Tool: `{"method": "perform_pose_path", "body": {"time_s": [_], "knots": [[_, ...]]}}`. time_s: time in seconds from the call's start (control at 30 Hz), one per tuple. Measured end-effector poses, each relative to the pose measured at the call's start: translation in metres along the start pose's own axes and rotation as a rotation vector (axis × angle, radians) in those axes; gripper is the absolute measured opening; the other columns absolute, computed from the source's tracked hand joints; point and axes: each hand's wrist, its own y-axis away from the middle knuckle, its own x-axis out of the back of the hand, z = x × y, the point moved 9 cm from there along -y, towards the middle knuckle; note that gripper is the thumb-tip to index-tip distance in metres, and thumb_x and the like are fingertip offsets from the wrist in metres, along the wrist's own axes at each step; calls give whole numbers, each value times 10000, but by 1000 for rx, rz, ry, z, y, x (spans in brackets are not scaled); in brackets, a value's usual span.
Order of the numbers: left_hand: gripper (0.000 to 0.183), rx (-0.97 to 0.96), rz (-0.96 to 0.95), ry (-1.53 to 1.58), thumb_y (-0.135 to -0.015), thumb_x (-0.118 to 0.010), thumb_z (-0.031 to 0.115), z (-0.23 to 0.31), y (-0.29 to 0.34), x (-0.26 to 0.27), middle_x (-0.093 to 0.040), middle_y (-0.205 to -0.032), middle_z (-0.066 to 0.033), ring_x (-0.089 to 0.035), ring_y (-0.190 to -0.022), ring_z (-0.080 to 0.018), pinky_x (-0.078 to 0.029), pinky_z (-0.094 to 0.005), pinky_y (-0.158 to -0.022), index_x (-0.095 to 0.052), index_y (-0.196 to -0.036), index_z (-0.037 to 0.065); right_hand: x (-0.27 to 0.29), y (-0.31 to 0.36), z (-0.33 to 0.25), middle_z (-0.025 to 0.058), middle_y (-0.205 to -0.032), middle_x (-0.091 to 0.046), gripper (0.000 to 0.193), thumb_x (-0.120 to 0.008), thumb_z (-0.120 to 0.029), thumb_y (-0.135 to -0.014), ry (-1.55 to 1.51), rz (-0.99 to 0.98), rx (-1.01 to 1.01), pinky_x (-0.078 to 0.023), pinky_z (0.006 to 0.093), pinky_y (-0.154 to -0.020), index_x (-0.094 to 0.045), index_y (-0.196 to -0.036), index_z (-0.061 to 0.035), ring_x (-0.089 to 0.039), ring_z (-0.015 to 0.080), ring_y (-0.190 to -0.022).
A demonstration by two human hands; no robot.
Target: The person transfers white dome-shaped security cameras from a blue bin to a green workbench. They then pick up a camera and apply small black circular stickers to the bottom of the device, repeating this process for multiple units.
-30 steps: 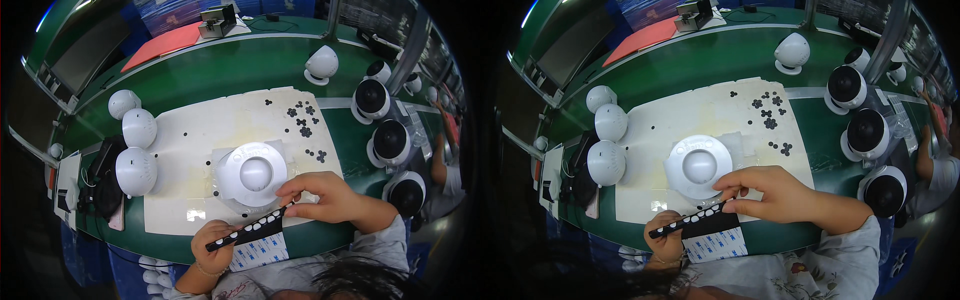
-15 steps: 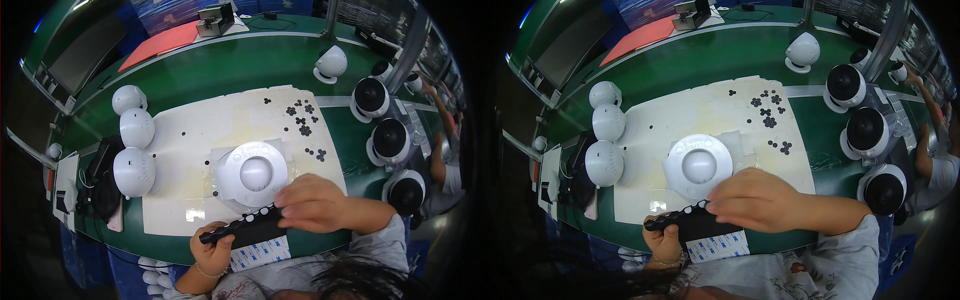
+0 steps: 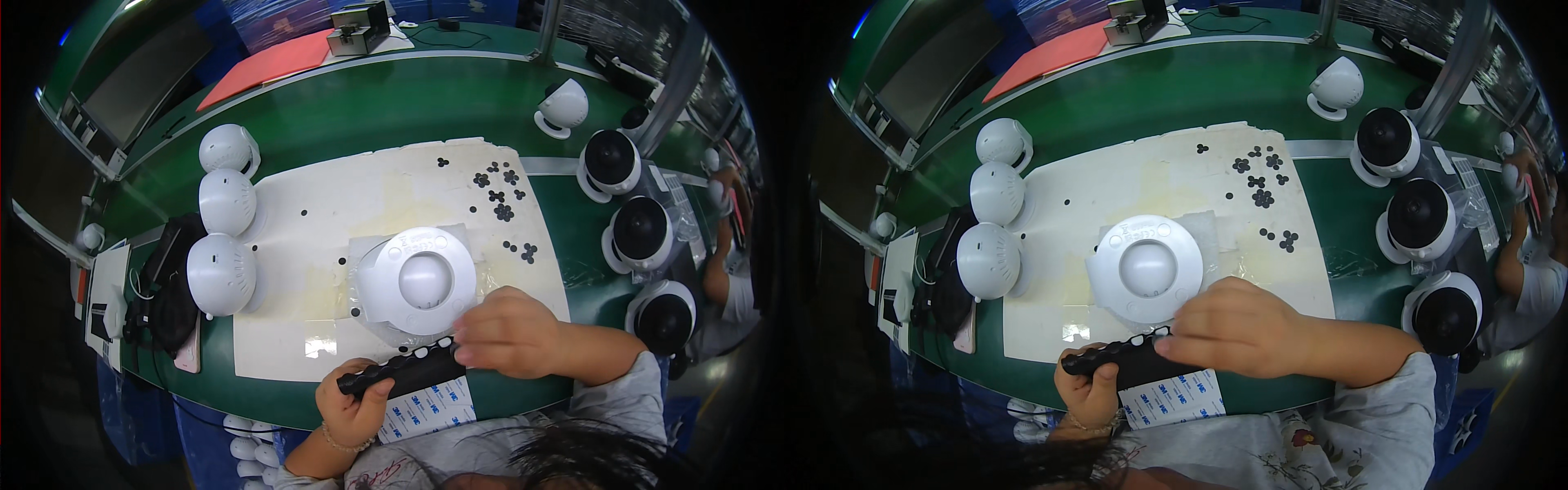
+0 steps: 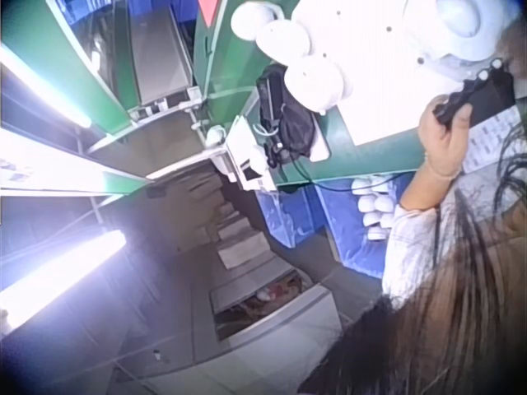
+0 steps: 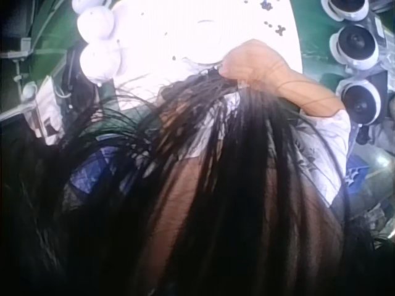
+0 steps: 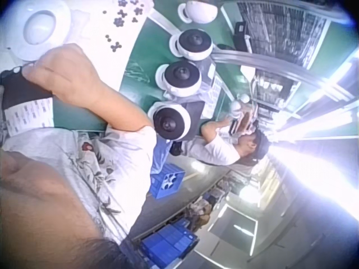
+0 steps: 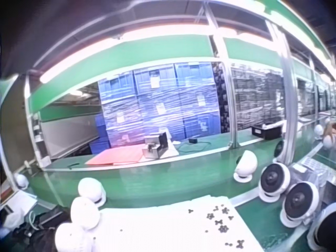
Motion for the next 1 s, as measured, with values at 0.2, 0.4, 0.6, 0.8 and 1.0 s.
{"method": "perform_pose_path", "body": {"time_s": [0.2,0.4,0.6,0.8,1.0], "knots": [[191,116,-28,0,-730,-668,62,-3,1,-1,-607,-712,-162,-597,-584,-200,-466,-263,-538,-512,-767,-42,13,-4,-11,49,-904,-554,289,-612,-90,-709,-96,80,106,-408,285,-627,-600,-996,-119,-557,166,-849],[221,-87,-106,-48,-724,-658,37,11,-4,-10,-599,-686,-177,-601,-568,-224,-467,-274,-519,-475,-816,-44,-8,-13,-6,59,-965,-517,367,-626,-68,-707,-198,21,21,-393,282,-600,-574,-1061,-148,-551,169,-815],[187,24,-87,-19,-728,-655,39,8,-4,-10,-600,-674,-162,-596,-553,-213,-461,-269,-509,-492,-774,-41,-4,-2,-20,52,-958,-486,397,-645,-101,-697,-34,157,137,-422,280,-612,-563,-1078,-179,-547,184,-785],[181,97,-104,-28,-721,-657,40,0,-1,-7,-612,-753,-166,-601,-583,-214,-464,-262,-520,-512,-798,-38,-4,-4,-27,81,-953,-516,435,-647,-31,-689,-180,-7,183,-434,270,-620,-537,-1087,-168,-554,195,-786],[182,-299,-226,-109,-648,-624,-7,33,-26,-37,-518,-1130,-235,-623,-753,-235,-480,-283,-561,-560,-819,-1,17,-18,65,133,-1023,-448,570,-512,122,-739,-387,244,-432,-435,235,-724,-310,-1250,-29,-518,145,-801]]}}
